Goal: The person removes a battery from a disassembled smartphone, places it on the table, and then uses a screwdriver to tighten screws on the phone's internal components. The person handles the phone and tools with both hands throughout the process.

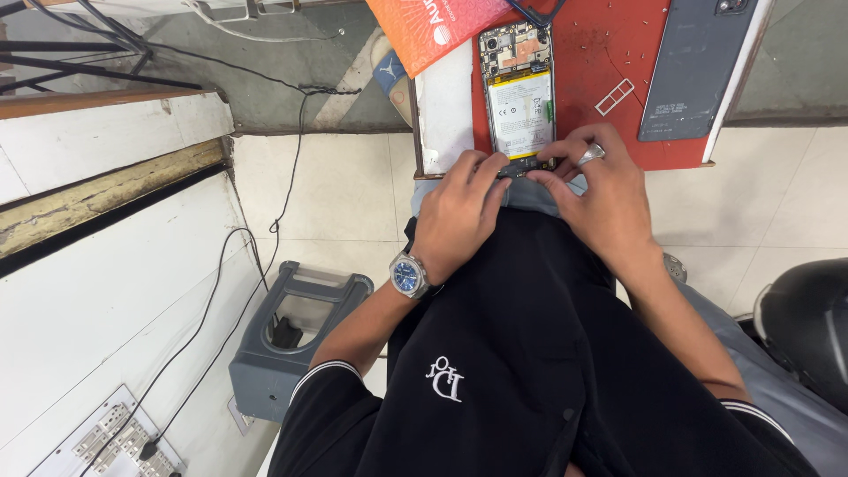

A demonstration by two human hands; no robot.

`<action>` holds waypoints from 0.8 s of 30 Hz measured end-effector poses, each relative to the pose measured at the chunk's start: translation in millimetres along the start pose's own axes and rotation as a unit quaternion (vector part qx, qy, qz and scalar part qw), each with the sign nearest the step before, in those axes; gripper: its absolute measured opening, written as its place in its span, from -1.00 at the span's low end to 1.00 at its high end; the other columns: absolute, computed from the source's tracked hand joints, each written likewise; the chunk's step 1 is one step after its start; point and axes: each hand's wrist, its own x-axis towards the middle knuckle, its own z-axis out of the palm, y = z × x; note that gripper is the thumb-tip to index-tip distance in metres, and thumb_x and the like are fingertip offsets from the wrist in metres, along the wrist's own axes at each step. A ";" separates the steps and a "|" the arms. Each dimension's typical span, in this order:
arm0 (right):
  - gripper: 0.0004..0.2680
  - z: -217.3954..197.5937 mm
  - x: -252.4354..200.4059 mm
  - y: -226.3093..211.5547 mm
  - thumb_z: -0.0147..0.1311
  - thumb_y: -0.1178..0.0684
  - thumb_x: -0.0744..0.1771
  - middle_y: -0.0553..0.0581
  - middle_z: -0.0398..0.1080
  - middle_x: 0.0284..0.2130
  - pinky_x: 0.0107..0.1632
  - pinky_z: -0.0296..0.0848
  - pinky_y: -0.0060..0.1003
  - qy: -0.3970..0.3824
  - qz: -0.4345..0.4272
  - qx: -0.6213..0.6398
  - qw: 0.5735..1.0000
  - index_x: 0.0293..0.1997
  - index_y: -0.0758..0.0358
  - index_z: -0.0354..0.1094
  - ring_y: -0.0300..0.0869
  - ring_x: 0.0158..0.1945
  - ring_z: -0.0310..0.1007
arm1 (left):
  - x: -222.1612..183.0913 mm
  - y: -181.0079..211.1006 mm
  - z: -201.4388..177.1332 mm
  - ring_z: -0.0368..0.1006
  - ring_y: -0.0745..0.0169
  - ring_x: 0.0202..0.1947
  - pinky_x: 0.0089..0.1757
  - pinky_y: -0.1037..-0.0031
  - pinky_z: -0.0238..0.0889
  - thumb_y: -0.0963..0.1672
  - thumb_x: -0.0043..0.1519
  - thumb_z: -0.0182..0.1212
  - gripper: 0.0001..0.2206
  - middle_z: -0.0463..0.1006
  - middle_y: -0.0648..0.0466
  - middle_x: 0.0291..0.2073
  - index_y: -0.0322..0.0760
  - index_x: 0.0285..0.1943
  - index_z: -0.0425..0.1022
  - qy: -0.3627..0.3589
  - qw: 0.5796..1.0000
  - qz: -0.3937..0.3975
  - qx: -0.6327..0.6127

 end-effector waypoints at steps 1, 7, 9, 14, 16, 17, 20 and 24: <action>-0.81 -2.8 1.0 -1.3 0.37 0.13 0.31 0.15 0.36 -0.11 -0.18 0.53 -0.23 -0.007 -0.002 -0.008 1.000 -0.04 0.27 0.49 -0.16 -0.22 0.59 | 1.7 2.3 -1.4 0.55 0.01 -0.19 -0.25 0.27 0.42 -0.15 0.32 0.26 -0.77 0.48 0.00 -0.11 -0.24 0.13 0.46 -0.014 1.000 -0.003 0.010; -0.88 -13.9 11.4 -12.8 0.28 0.12 0.34 0.16 0.39 -0.12 -0.20 0.51 -0.16 -0.054 -0.005 -0.041 0.998 -0.09 0.26 0.49 -0.08 -0.25 0.58 | 13.2 17.3 -3.1 0.47 -0.04 -0.15 -0.27 0.23 0.40 -0.20 0.26 0.23 -0.75 0.42 -0.06 -0.16 -0.36 0.09 0.38 -0.070 0.994 -0.015 0.078; -0.87 -17.3 15.0 -16.3 0.30 0.08 0.33 0.14 0.41 -0.18 -0.22 0.48 -0.10 -0.067 -0.029 -0.111 0.991 -0.11 0.24 0.51 0.00 -0.29 0.53 | 17.2 21.0 -2.5 0.46 -0.05 -0.14 -0.26 0.22 0.41 -0.23 0.20 0.23 -0.74 0.41 -0.07 -0.17 -0.39 0.04 0.37 -0.084 0.991 -0.021 0.098; -0.87 -22.0 23.1 -20.3 0.30 0.04 0.31 0.17 0.39 -0.24 -0.21 0.46 -0.05 -0.086 -0.062 -0.177 0.978 -0.18 0.23 0.50 0.10 -0.26 0.49 | 23.7 23.7 -5.2 0.44 -0.08 -0.13 -0.22 0.19 0.38 -0.26 0.11 0.24 -0.74 0.41 -0.09 -0.17 -0.40 -0.04 0.34 -0.091 0.992 -0.026 0.089; -0.86 -23.2 27.1 -19.9 0.30 0.06 0.29 0.17 0.40 -0.22 -0.19 0.47 -0.05 -0.081 -0.069 -0.155 0.982 -0.17 0.25 0.49 0.10 -0.25 0.49 | 26.9 21.1 -8.7 0.45 -0.08 -0.15 -0.21 0.18 0.35 -0.26 0.13 0.25 -0.76 0.43 -0.07 -0.20 -0.36 -0.06 0.35 -0.088 0.994 -0.031 0.060; -0.87 -23.6 27.8 -19.3 0.30 0.08 0.29 0.18 0.40 -0.22 -0.19 0.47 -0.05 -0.090 -0.055 -0.131 0.986 -0.17 0.26 0.49 0.08 -0.28 0.50 | 26.4 19.7 -10.7 0.45 -0.08 -0.15 -0.20 0.17 0.33 -0.26 0.15 0.25 -0.77 0.43 -0.06 -0.21 -0.34 -0.06 0.35 -0.089 0.994 -0.035 0.046; -0.88 -23.3 29.6 -15.4 0.30 0.13 0.30 0.18 0.41 -0.20 -0.20 0.49 -0.10 -0.108 -0.014 -0.061 0.992 -0.17 0.29 0.47 0.00 -0.33 0.54 | 24.6 14.3 -14.4 0.49 0.02 -0.19 -0.20 0.24 0.34 -0.27 0.20 0.26 -0.81 0.44 -0.01 -0.24 -0.30 -0.07 0.37 -0.078 0.993 -0.068 -0.056; -0.90 -20.7 26.9 -11.2 0.29 0.19 0.31 0.16 0.42 -0.18 -0.22 0.54 -0.21 -0.107 0.011 -0.018 0.994 -0.17 0.32 0.46 -0.09 -0.28 0.60 | 21.7 10.5 -12.7 0.51 0.08 -0.20 -0.18 0.28 0.35 -0.29 0.20 0.25 -0.82 0.45 0.02 -0.24 -0.30 -0.11 0.38 -0.058 0.990 -0.069 -0.107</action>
